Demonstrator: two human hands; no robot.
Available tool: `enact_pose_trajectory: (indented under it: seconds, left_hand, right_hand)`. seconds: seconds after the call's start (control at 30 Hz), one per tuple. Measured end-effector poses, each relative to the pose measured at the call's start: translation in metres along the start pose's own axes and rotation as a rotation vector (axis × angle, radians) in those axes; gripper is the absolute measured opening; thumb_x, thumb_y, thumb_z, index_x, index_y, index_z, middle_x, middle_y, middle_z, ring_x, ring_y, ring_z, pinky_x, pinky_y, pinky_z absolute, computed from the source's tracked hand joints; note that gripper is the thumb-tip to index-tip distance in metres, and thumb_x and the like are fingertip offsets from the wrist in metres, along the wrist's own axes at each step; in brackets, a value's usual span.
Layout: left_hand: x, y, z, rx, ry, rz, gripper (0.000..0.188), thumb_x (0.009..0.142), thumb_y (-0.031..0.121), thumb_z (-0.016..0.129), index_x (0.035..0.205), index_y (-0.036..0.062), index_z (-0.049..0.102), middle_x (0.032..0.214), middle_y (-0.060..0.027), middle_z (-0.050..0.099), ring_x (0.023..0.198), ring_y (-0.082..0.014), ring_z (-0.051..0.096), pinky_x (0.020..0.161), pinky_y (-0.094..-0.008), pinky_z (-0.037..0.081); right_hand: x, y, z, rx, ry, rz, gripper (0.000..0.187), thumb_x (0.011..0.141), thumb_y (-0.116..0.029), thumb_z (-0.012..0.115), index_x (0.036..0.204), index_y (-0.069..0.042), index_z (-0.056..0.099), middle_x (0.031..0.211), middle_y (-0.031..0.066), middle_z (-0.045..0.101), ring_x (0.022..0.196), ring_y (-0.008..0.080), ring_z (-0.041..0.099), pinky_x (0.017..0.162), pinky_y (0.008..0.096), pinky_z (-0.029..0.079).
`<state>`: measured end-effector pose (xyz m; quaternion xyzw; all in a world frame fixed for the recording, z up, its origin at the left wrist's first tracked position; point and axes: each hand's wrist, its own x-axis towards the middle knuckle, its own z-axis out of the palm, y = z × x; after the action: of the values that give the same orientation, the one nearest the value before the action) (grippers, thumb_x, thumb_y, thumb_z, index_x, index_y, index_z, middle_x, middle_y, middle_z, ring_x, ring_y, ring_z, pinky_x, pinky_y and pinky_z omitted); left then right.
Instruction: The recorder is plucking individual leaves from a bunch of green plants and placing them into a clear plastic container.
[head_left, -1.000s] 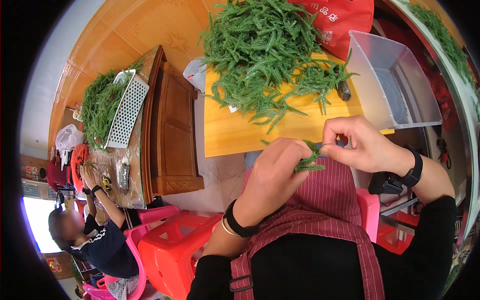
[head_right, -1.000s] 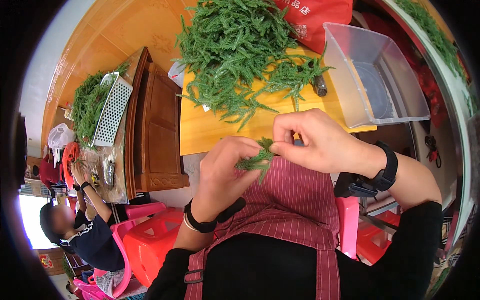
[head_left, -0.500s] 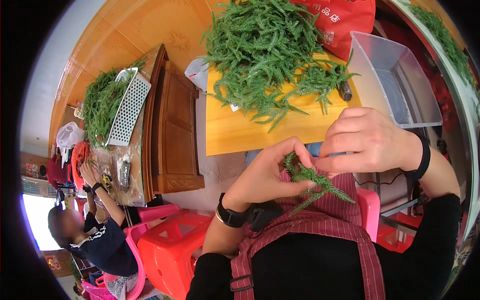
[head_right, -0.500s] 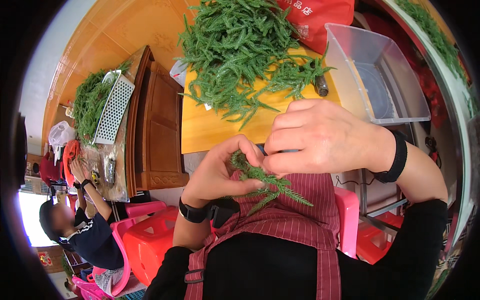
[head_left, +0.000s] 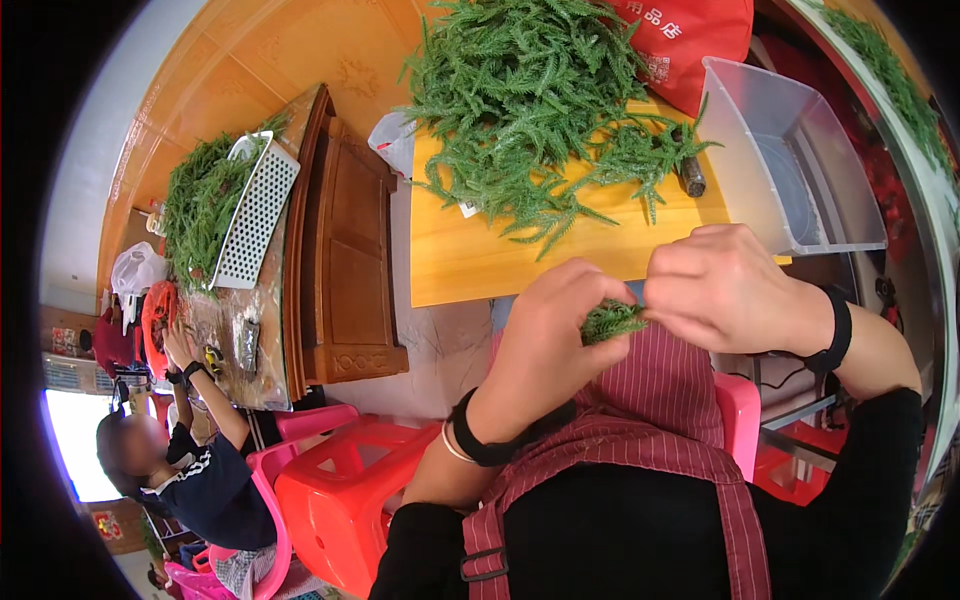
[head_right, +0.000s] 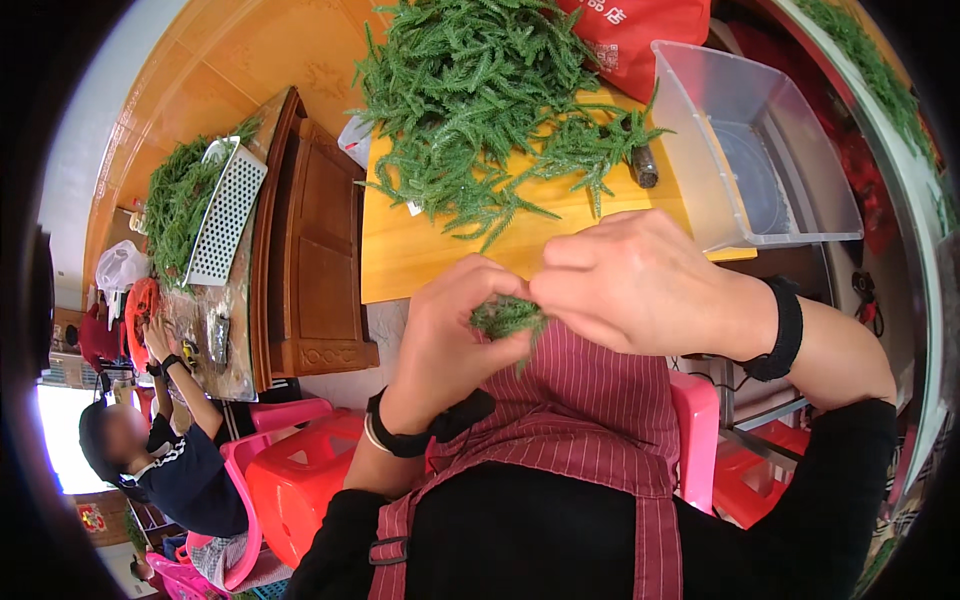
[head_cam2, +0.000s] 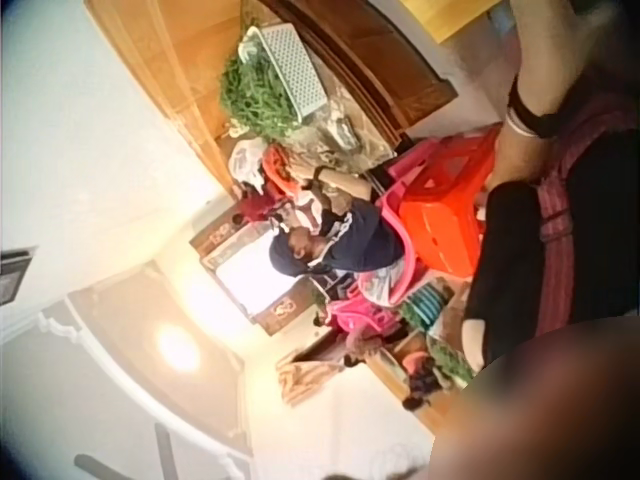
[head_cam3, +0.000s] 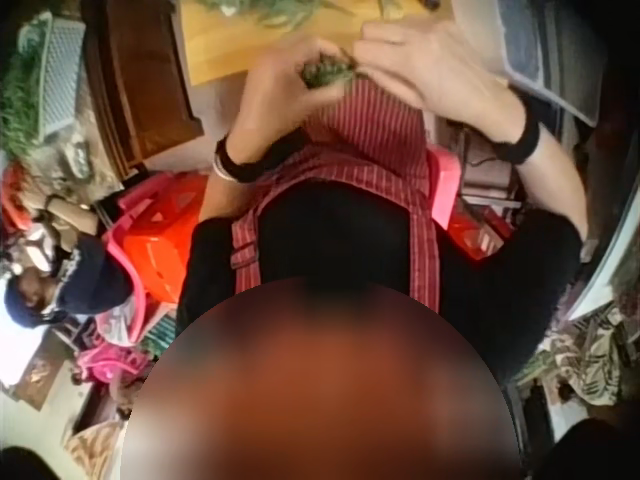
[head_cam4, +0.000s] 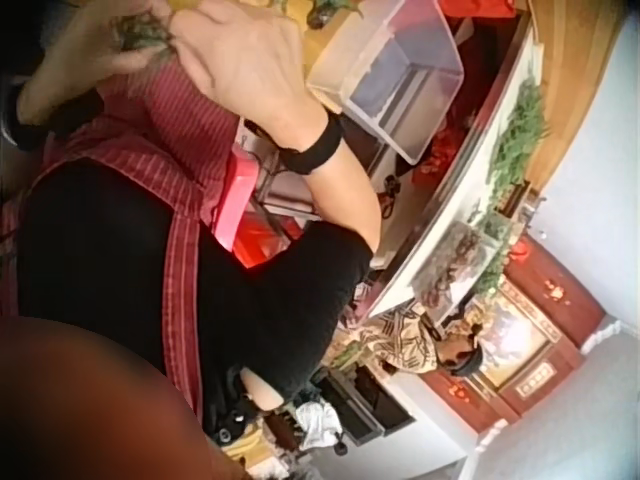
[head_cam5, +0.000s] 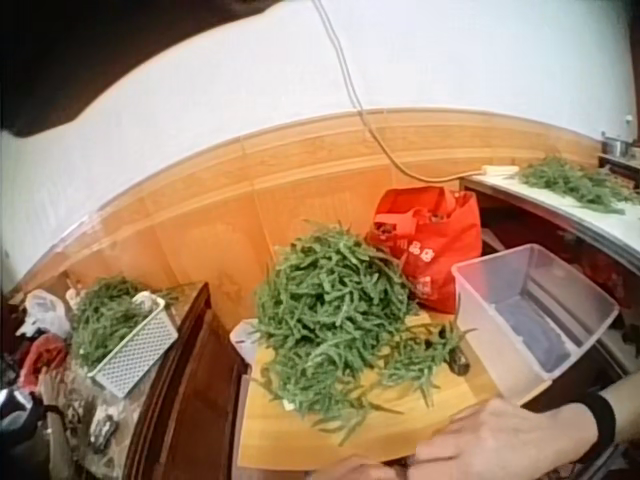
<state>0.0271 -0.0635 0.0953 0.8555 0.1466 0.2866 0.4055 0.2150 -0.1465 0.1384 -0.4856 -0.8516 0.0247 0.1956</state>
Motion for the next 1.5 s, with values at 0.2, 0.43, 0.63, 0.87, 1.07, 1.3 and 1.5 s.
enact_pose_trajectory:
  seconds: [0.2,0.43,0.63,0.87,1.07,1.3,1.5]
  left_hand:
    - [-0.001,-0.002,0.013,0.126,0.147,0.162,0.024,0.063,0.000,0.071,0.084,0.0042,0.060,0.077,-0.0077,0.058,0.072,-0.0215,0.058,0.062,-0.0288,0.046]
    - [-0.003,-0.011,0.002,-0.310,-0.060,-0.151,0.015,0.069,0.001,0.070,0.083,0.0029,0.062,0.080,-0.0046,0.059,0.077,-0.0141,0.057,0.068,-0.0247,0.043]
    - [-0.003,-0.010,0.000,-0.522,-0.191,-0.205,0.014,0.070,0.000,0.068,0.083,0.0017,0.062,0.083,-0.0046,0.060,0.079,-0.0124,0.056,0.074,-0.0241,0.043]
    - [-0.002,-0.008,0.002,-0.425,-0.166,-0.172,0.015,0.068,-0.002,0.068,0.081,0.0022,0.062,0.080,-0.0048,0.059,0.078,-0.0137,0.057,0.072,-0.0247,0.043]
    - [-0.001,0.000,0.020,0.075,0.137,0.091,0.018,0.064,-0.001,0.069,0.080,0.0029,0.062,0.077,-0.0088,0.058,0.075,-0.0203,0.058,0.065,-0.0278,0.046]
    - [-0.003,-0.009,0.006,-0.372,-0.095,-0.129,0.015,0.068,-0.003,0.067,0.081,0.0023,0.060,0.082,-0.0053,0.059,0.076,-0.0137,0.057,0.068,-0.0248,0.044]
    - [-0.003,-0.010,0.002,-0.728,-0.248,-0.274,0.009,0.073,-0.001,0.064,0.080,0.0009,0.059,0.083,-0.0046,0.058,0.077,-0.0109,0.055,0.070,-0.0244,0.043]
  right_hand:
    - [-0.003,0.004,0.010,0.953,-0.215,0.746,0.013,0.078,-0.011,0.061,0.073,-0.005,0.050,0.063,0.0039,0.050,0.058,0.0178,0.053,0.050,0.0273,0.040]
    - [-0.002,0.001,-0.011,0.429,-0.082,0.319,0.016,0.078,-0.018,0.067,0.084,-0.007,0.057,0.074,0.0053,0.055,0.061,0.0173,0.055,0.053,0.0293,0.044]
    - [-0.004,0.003,-0.007,0.067,0.023,-0.105,0.019,0.073,-0.022,0.068,0.083,-0.009,0.061,0.075,0.0025,0.055,0.062,0.0207,0.056,0.052,0.0319,0.045]
    - [-0.002,0.002,-0.004,0.098,0.018,-0.042,0.014,0.073,-0.019,0.068,0.076,-0.010,0.057,0.070,0.0027,0.054,0.060,0.0202,0.056,0.051,0.0312,0.045]
    - [-0.002,-0.002,-0.002,0.211,-0.069,0.281,0.015,0.074,-0.014,0.067,0.076,-0.006,0.055,0.069,0.0055,0.055,0.059,0.0238,0.056,0.053,0.0320,0.044]
    - [-0.002,0.001,-0.014,0.490,-0.154,0.321,0.021,0.076,-0.019,0.069,0.086,-0.006,0.057,0.071,0.0051,0.058,0.062,0.0254,0.058,0.056,0.0308,0.047]
    - [0.000,0.005,-0.015,0.172,-0.054,-0.102,0.022,0.074,-0.024,0.069,0.089,-0.009,0.062,0.074,0.0023,0.058,0.063,0.0202,0.059,0.054,0.0311,0.047]
